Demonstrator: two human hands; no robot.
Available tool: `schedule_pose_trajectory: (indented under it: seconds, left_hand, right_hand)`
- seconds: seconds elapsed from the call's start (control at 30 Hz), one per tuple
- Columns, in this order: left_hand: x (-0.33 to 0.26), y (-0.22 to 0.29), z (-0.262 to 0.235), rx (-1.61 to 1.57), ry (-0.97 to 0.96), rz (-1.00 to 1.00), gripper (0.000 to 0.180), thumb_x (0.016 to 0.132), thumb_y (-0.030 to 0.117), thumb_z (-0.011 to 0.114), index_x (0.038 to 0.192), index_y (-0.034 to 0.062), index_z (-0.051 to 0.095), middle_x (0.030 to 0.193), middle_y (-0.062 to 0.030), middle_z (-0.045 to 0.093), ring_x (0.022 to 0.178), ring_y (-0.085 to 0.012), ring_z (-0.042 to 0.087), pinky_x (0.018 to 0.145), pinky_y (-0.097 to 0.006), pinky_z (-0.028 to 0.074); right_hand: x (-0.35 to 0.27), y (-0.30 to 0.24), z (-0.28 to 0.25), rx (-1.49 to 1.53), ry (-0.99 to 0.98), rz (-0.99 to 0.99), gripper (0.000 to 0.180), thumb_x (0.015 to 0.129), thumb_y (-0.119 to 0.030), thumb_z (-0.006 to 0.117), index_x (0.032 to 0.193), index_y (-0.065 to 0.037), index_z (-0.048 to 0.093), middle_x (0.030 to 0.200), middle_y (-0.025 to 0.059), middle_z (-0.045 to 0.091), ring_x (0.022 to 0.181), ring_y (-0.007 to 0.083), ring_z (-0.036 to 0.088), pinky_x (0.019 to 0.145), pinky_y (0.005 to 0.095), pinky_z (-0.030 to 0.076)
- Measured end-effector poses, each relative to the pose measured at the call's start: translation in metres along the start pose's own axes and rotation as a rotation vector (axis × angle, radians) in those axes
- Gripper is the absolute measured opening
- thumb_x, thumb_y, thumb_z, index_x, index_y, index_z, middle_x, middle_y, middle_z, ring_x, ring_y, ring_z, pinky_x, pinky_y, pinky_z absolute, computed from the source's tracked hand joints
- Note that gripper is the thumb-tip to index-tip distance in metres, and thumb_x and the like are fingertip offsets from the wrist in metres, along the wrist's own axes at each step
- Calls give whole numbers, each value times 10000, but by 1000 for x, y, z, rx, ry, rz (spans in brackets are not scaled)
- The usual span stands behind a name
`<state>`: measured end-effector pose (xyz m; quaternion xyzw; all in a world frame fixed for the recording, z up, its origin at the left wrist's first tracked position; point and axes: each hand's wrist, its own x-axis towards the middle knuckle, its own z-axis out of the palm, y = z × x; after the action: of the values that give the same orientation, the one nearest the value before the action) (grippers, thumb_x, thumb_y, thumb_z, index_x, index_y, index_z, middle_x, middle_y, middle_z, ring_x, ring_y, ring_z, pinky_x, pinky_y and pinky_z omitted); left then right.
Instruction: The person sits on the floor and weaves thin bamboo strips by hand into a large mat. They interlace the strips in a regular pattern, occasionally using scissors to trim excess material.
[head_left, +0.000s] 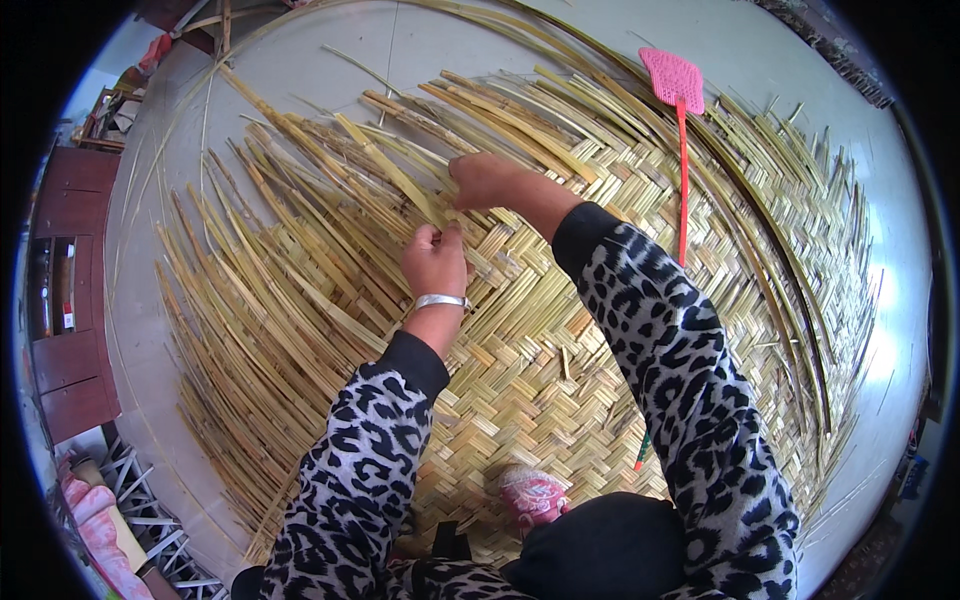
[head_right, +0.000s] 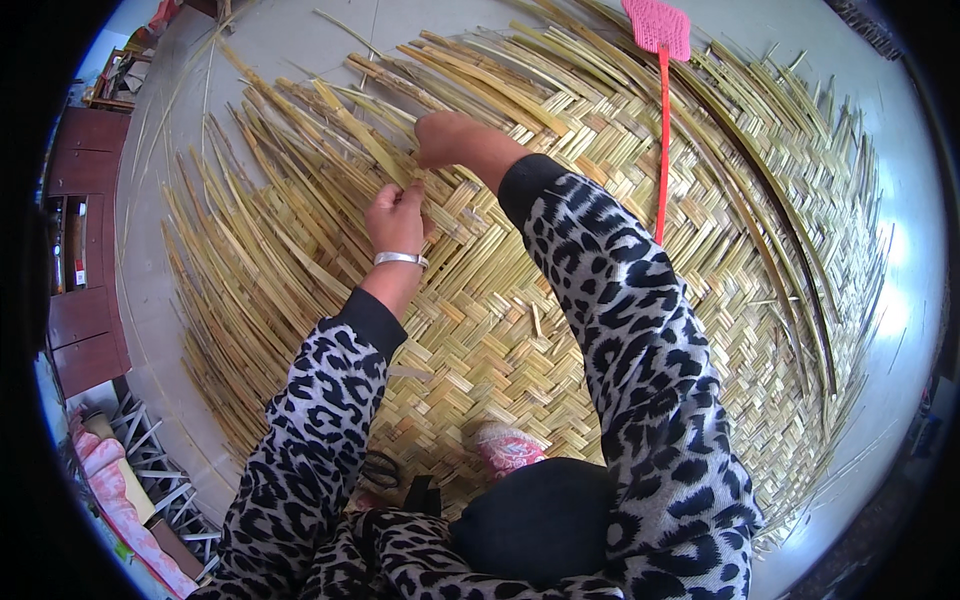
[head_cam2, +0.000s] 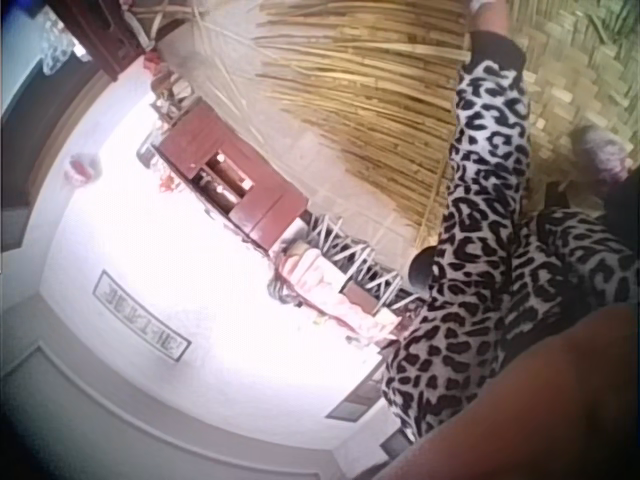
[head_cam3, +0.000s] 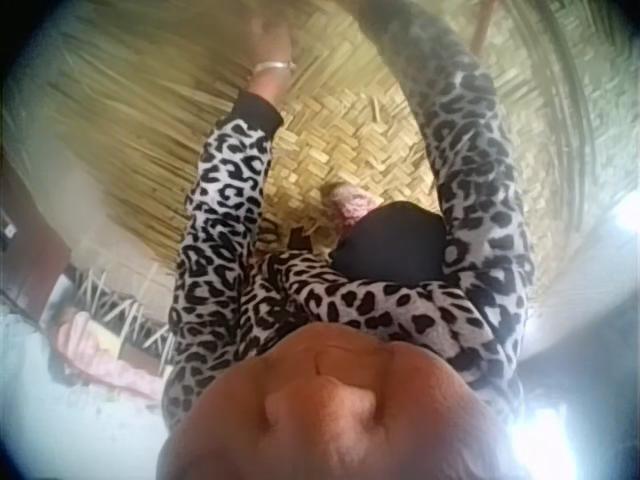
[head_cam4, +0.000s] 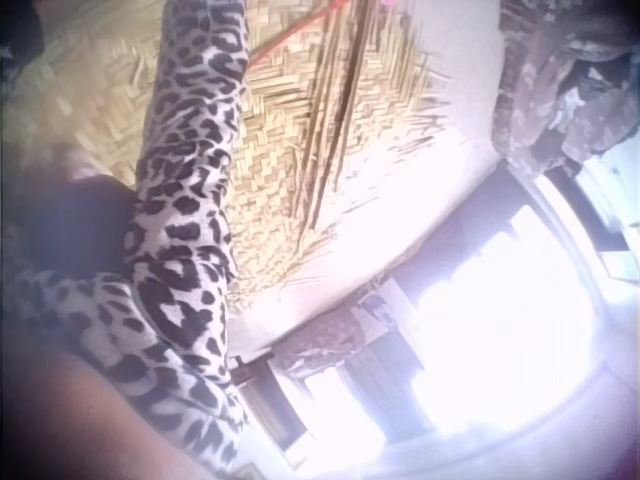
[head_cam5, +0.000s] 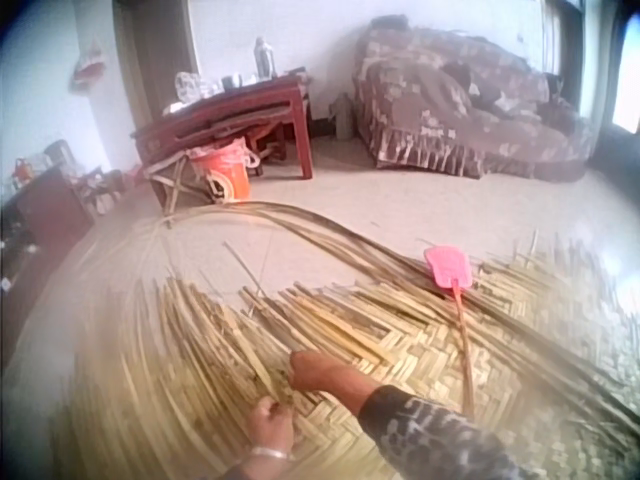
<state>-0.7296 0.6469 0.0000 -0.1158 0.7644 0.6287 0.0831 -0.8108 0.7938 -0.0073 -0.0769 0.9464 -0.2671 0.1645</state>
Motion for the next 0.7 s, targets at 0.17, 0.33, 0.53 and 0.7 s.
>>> schedule_pose_trajectory:
  seconds: [0.17, 0.33, 0.53, 0.7]
  left_hand:
    - [3, 0, -1, -16, 23, -53, 253, 889, 172, 659, 740, 13, 531, 587, -38, 527, 393, -130, 498, 365, -292, 380]
    - [14, -14, 13, 61, 13, -75, 239, 894, 185, 643, 801, -19, 562, 624, -58, 570, 421, -146, 537, 404, -308, 431]
    - [29, -37, 11, 308, -118, 61, 210, 901, 199, 647, 909, -10, 626, 717, -45, 617, 497, -122, 550, 449, -279, 454]
    - [31, -51, 10, 438, -85, 330, 231, 903, 211, 643, 927, -19, 629, 738, -83, 646, 536, -183, 580, 521, -330, 475]
  right_hand:
    - [1, 10, 3, 220, 44, 22, 396, 734, -341, 767, 949, -25, 665, 886, 132, 685, 817, 252, 640, 733, 377, 498]
    - [-21, 26, 1, 661, -66, 7, 292, 817, -312, 763, 911, -51, 673, 785, -8, 600, 751, 94, 497, 699, 287, 429]
    - [-35, 22, -1, 960, -62, 43, 237, 856, -287, 751, 933, -68, 702, 791, -19, 621, 751, 91, 516, 685, 280, 440]
    - [-26, 16, -5, 1045, -102, -6, 247, 867, -316, 742, 935, -82, 703, 827, -34, 635, 770, 75, 523, 714, 245, 435]
